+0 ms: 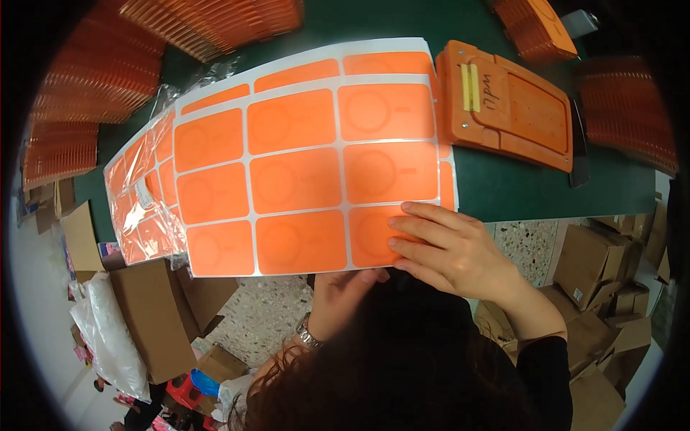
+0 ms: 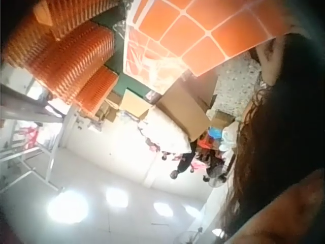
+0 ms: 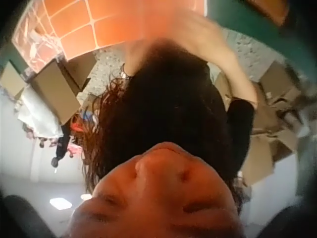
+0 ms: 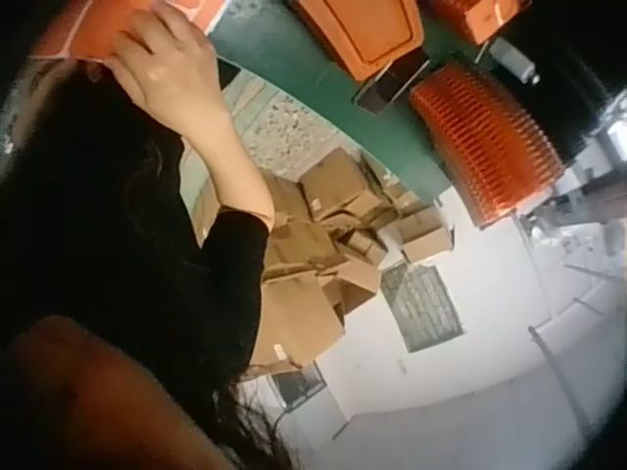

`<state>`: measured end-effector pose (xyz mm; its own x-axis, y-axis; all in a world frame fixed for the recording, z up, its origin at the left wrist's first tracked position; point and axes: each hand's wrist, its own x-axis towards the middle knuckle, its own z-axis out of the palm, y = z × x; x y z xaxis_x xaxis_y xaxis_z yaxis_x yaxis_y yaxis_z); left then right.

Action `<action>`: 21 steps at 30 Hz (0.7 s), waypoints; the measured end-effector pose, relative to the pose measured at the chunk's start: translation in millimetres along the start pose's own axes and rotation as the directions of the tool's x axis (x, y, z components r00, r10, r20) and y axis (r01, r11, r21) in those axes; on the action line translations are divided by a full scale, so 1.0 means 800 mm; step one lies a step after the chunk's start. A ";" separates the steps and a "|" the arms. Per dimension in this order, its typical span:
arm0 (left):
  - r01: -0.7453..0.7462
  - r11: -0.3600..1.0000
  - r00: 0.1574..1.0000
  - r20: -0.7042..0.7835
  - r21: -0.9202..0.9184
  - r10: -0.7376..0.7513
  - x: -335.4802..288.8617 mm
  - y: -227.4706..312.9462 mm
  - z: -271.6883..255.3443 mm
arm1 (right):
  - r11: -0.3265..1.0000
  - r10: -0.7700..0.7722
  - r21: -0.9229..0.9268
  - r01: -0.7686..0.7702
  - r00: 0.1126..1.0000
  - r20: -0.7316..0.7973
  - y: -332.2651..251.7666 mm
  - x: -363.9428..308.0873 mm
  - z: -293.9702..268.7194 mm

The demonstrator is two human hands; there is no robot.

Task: Applying circular adhesive components and stickers to orange phone cases using a manual assembly jig.

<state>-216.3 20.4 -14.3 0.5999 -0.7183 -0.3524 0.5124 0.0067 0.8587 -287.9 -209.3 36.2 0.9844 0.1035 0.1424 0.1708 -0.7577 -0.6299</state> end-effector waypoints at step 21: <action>0.000 0.997 0.994 -0.106 0.074 0.008 -0.001 0.035 -0.004 | 0.979 0.202 0.040 -0.202 0.979 -0.001 -0.042 0.035 0.007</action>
<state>-200.3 23.5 8.4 0.6655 -0.6406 -0.3830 0.4655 -0.0449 0.8839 -265.6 -177.0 57.0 0.9985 -0.0524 0.0123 -0.0304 -0.7369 -0.6754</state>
